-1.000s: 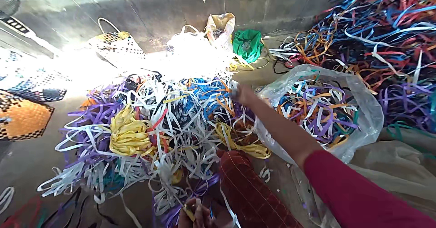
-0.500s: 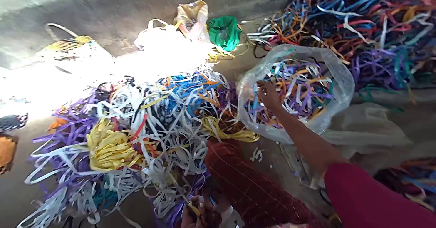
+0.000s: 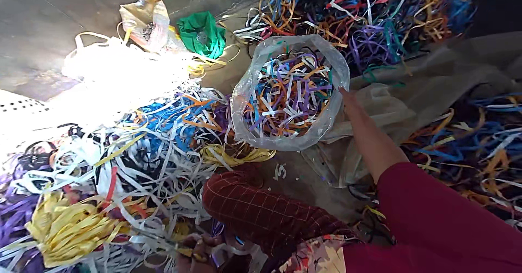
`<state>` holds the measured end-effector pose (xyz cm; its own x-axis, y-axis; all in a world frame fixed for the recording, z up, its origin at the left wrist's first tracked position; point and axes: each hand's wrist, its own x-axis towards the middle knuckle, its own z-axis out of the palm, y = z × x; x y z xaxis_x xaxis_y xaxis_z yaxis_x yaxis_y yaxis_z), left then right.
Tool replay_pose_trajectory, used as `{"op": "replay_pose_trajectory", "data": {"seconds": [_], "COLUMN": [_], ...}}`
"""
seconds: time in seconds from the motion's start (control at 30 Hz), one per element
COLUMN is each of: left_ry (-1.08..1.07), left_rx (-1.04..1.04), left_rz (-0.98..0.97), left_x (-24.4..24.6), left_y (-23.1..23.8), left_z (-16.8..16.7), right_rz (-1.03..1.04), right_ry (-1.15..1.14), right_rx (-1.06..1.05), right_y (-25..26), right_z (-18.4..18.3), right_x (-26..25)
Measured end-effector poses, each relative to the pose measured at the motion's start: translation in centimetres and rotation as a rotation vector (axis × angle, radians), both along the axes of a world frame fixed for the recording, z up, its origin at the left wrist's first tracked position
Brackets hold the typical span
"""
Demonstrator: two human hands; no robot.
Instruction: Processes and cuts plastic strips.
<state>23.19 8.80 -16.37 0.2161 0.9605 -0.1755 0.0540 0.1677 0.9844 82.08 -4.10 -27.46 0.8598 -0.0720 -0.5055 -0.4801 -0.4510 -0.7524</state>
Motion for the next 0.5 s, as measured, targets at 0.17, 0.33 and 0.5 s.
{"op": "replay_pose_trajectory", "data": {"seconds": [0.17,0.33,0.5], "left_ry": [0.256,0.86,0.971], "left_rx": [0.043,0.138,0.141], "left_rz": [-0.132,-0.398,-0.557], "left_x": [3.8,14.6,25.3], "left_y": [7.7,16.4,21.3], "left_z": [2.3,2.9,-3.4], "right_rz": [-0.117,0.165,0.191], "right_ry": [0.05,-0.206,-0.188], "right_rx": [0.152,0.137,0.278], "right_y": [3.1,3.0,1.4], "right_z": [-0.3,2.7,3.8], "right_x": [2.1,-0.9,-4.1]}}
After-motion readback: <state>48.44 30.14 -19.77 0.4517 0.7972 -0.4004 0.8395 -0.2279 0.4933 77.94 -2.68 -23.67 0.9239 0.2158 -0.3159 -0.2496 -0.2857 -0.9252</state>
